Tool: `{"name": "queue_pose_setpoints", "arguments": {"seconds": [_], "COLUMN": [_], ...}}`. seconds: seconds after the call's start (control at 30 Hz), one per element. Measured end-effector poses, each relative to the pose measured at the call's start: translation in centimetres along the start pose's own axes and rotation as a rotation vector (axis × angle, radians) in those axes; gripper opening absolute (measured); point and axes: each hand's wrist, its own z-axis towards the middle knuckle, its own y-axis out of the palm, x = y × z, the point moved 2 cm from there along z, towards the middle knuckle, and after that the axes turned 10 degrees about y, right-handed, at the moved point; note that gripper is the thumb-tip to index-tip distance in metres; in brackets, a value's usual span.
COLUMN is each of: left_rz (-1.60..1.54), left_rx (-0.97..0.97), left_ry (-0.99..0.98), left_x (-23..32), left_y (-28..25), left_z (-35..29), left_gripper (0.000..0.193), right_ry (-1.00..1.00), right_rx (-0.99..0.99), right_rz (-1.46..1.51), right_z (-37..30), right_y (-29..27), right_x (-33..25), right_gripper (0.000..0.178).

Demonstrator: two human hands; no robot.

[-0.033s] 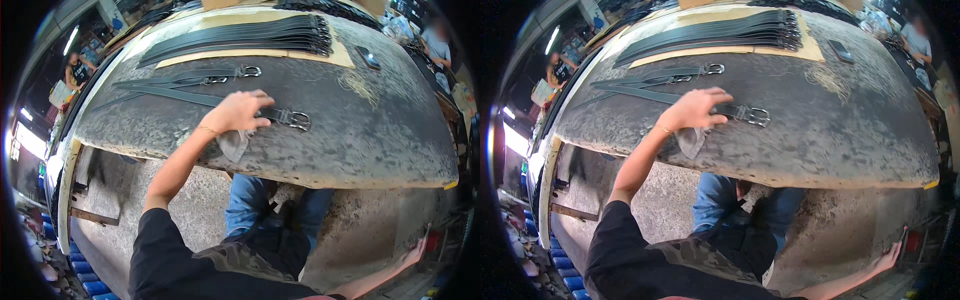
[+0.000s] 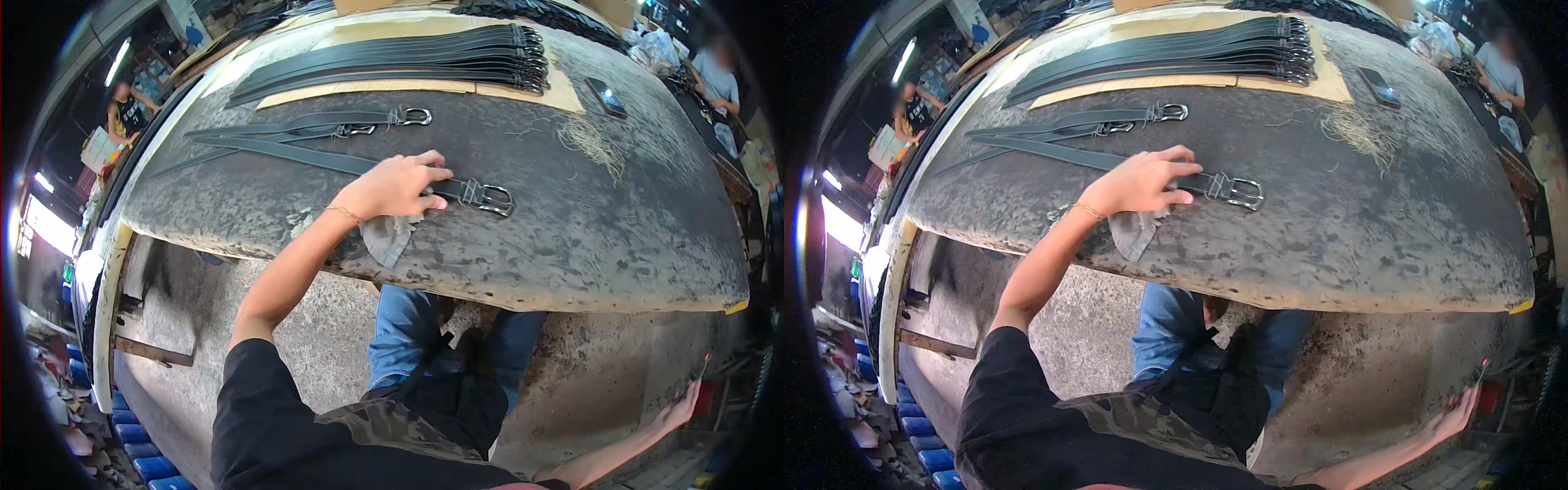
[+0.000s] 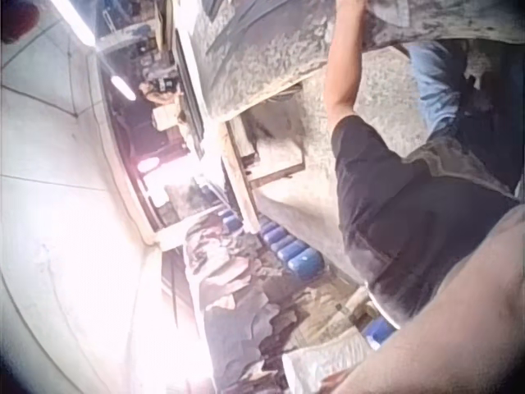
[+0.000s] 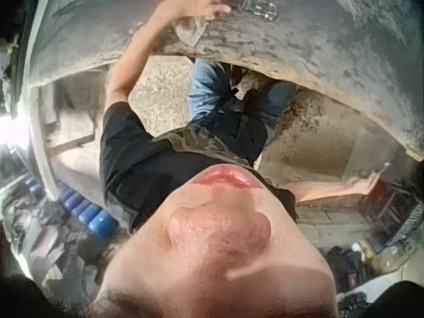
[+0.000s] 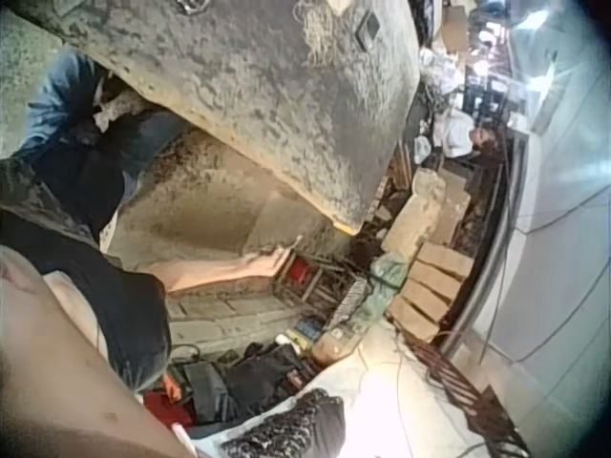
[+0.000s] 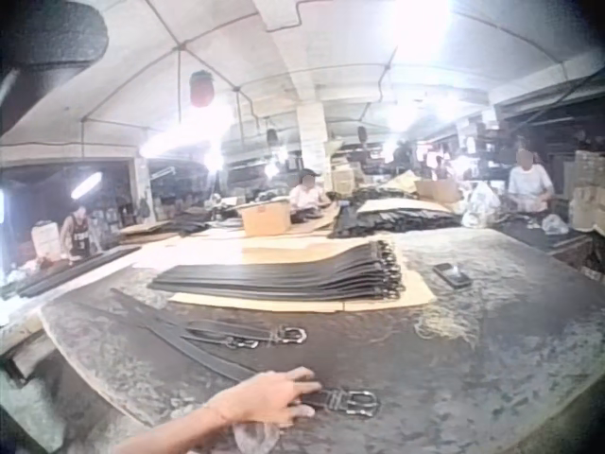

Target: Cleaning and finishing leather belts by wiping with a cloth and burning loose threads with a lighter.

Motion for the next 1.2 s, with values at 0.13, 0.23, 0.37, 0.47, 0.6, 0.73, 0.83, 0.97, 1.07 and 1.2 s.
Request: {"name": "queue_pose_setpoints", "arguments": {"seconds": [0.13,0.23,0.37,0.47,0.6,0.73,0.83,0.97,1.07,1.2], "left_rz": [0.067,-0.023,-0.175,-0.282,-0.22,-0.33,-0.379,-0.414,-0.429,-0.357], "left_rx": [-0.025,-0.027,0.045,0.09,-0.036,-0.099,-0.104,-0.016,0.034,0.177], "left_ry": [0.018,0.062,0.043,0.059,0.246,0.368,0.376,0.32,0.235,0.078], "left_x": [0.8,4.7,5.6,5.0,4.2,3.9,4.0,4.6,5.9,7.4], "left_y": [0.1,0.7,1.3,1.0,1.9,3.0,2.6,2.3,2.2,3.2], "left_z": [1.5,3.0,3.9,5.6,8.5,9.6,9.6,9.4,8.6,7.4], "left_gripper": [0.037,0.038,0.038,0.034,0.026,0.016,0.009,0.006,0.007,0.007], "right_ry": [0.027,-0.005,0.09,0.142,0.185,0.204,0.177,0.125,0.064,-0.041], "right_rx": [-0.295,-0.468,-0.673,-0.705,-0.738,-0.684,-0.689,-0.693,-0.657,-0.666], "right_rz": [0.127,0.058,0.114,0.172,0.225,0.237,0.219,0.207,0.161,0.184], "right_z": [-5.2,-13.0,-20.5,-22.9,-23.7,-24.1,-24.2,-24.2,-24.9,-27.7], "right_y": [15.1,25.6,33.9,35.7,36.2,36.2,36.5,36.7,36.4,35.2], "right_x": [-7.0,-9.4,-9.3,-8.6,-7.4,-6.9,-6.6,-6.4,-6.5,-6.7], "right_gripper": [0.038,0.032,0.028,0.027,0.027,0.026,0.024,0.023,0.019,0.01]}}
